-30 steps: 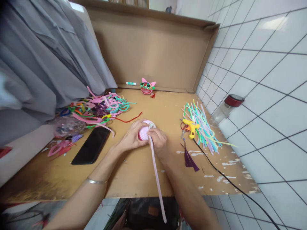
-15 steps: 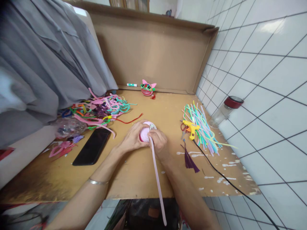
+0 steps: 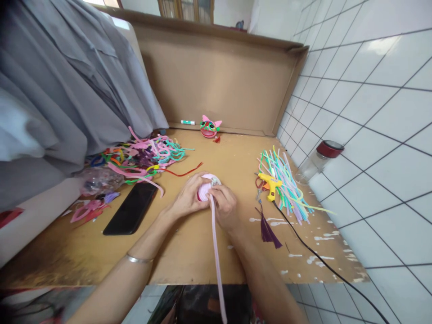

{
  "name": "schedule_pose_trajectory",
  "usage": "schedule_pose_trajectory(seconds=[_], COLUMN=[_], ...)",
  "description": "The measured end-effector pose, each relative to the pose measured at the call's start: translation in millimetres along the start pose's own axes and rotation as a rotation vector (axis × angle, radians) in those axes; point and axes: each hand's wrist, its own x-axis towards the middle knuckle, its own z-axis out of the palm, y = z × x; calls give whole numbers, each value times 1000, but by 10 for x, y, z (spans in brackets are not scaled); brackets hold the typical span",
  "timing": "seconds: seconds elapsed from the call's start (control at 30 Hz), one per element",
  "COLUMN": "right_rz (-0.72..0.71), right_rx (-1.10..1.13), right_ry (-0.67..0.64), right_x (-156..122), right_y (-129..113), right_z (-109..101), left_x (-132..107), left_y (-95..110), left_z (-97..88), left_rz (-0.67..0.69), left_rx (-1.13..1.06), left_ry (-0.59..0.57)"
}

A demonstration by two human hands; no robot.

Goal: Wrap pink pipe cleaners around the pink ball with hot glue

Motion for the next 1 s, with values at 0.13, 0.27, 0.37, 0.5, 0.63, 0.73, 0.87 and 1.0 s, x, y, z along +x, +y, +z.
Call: schedule_pose_trajectory(seconds=[0.13, 0.27, 0.37, 0.5, 0.63, 0.73, 0.87, 1.0], right_rz=[1, -23, -25, 59, 319, 532, 691, 756], right_rx=[14, -14, -41, -34, 118, 262, 372, 448], right_ry=[-10, -11, 3, 14, 15, -50, -117, -137], right_x=[23, 38, 38, 45, 84, 122, 156, 148], right_y=[-54, -72, -50, -32, -50, -44, 4, 69], right_z=[-19, -76, -108, -97, -72, -87, -117, -89], left_x=[-6, -2, 9, 21, 23, 20, 24, 32], left_y=[-36, -51, -46, -39, -52, -67, -72, -59], left_z=[14, 3, -9, -23, -27, -24, -29, -46], left_rz=[12, -24, -46, -85, -134, -145, -144, -146], left_rx=[-34, -74, -106, -145, -197, -236, -266, -265], left_ry=[12, 8, 27, 31, 34, 40, 40, 23])
